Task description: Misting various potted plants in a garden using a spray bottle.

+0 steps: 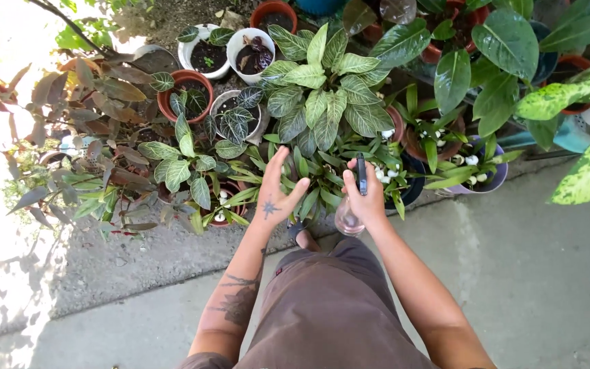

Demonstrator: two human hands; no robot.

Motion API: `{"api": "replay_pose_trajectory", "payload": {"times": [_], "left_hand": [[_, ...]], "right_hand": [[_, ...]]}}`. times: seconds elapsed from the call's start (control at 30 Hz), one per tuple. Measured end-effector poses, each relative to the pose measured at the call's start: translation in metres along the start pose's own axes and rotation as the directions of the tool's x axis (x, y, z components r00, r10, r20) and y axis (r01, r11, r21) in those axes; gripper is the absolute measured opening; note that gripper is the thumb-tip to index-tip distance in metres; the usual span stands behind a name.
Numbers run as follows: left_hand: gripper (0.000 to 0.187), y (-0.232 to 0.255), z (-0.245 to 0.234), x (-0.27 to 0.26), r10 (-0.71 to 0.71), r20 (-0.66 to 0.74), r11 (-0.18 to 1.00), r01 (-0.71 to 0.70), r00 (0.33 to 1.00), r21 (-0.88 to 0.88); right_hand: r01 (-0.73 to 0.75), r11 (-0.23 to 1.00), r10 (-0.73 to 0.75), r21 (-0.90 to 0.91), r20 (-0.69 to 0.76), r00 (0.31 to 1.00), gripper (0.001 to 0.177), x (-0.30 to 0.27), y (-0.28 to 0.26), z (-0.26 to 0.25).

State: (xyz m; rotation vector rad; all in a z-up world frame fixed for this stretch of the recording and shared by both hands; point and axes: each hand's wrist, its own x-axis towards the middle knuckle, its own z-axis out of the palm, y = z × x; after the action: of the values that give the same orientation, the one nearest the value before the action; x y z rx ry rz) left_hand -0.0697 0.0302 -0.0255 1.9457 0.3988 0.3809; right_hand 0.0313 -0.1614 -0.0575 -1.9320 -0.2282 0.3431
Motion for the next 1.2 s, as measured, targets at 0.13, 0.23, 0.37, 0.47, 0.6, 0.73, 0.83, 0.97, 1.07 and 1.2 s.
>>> {"api": "replay_pose_trajectory", "payload": {"times": [0.13,0.23,0.37,0.47,0.6,0.73,0.83,0.97,1.07,1.2], "left_hand": [[0.075,-0.02,0.001,-0.022,-0.027,-0.03,0.999,0.029,0.999,0.042],[0.072,-0.026,0.011,-0.036,-0.015,-0.043,0.996,0.019,0.999,0.086],[0.073,-0.022,0.03,-0.054,-0.02,-0.068,0.994,0.027,0.997,0.105],[0.073,-0.017,0.044,-0.071,-0.028,-0.08,0.995,0.035,0.996,0.095],[0.073,-0.008,0.059,-0.094,-0.083,-0.128,0.994,0.09,0.988,0.054],[0.073,0.001,0.06,-0.106,-0.1,-0.148,0.993,0.109,0.984,0.05],[0.074,0.001,0.058,-0.113,-0.14,-0.153,0.988,0.149,0.978,0.047],[0.074,-0.005,0.057,-0.121,-0.15,-0.133,0.985,0.159,0.98,0.059],[0.074,-0.01,0.056,-0.124,-0.138,-0.118,0.987,0.147,0.983,0.072],[0.073,-0.006,0.053,-0.127,-0.153,-0.097,0.986,0.158,0.983,0.044]], "right_hand": [[-0.096,0.995,0.096,-0.04,0.001,0.995,0.024,-0.013,0.015,-0.006],[-0.097,0.991,0.098,-0.096,0.007,0.995,0.014,-0.021,0.041,-0.014],[-0.035,0.998,0.034,-0.048,-0.005,0.999,0.008,-0.034,0.048,-0.027],[-0.063,0.998,0.063,0.004,-0.003,0.998,0.012,-0.044,0.054,-0.043],[-0.077,0.997,0.077,0.006,0.023,0.997,0.024,-0.056,0.058,-0.059],[-0.071,0.997,0.071,0.008,0.043,0.997,0.022,-0.063,0.053,-0.07],[-0.09,0.994,0.088,0.055,0.046,0.995,0.02,-0.067,0.065,-0.066],[-0.022,0.999,0.02,0.05,0.053,0.998,0.027,-0.077,0.073,-0.059],[0.018,0.998,-0.022,0.061,0.071,0.997,0.024,-0.084,0.078,-0.05],[0.114,0.993,-0.116,0.017,0.104,0.988,0.025,-0.093,0.085,-0.036]]}}
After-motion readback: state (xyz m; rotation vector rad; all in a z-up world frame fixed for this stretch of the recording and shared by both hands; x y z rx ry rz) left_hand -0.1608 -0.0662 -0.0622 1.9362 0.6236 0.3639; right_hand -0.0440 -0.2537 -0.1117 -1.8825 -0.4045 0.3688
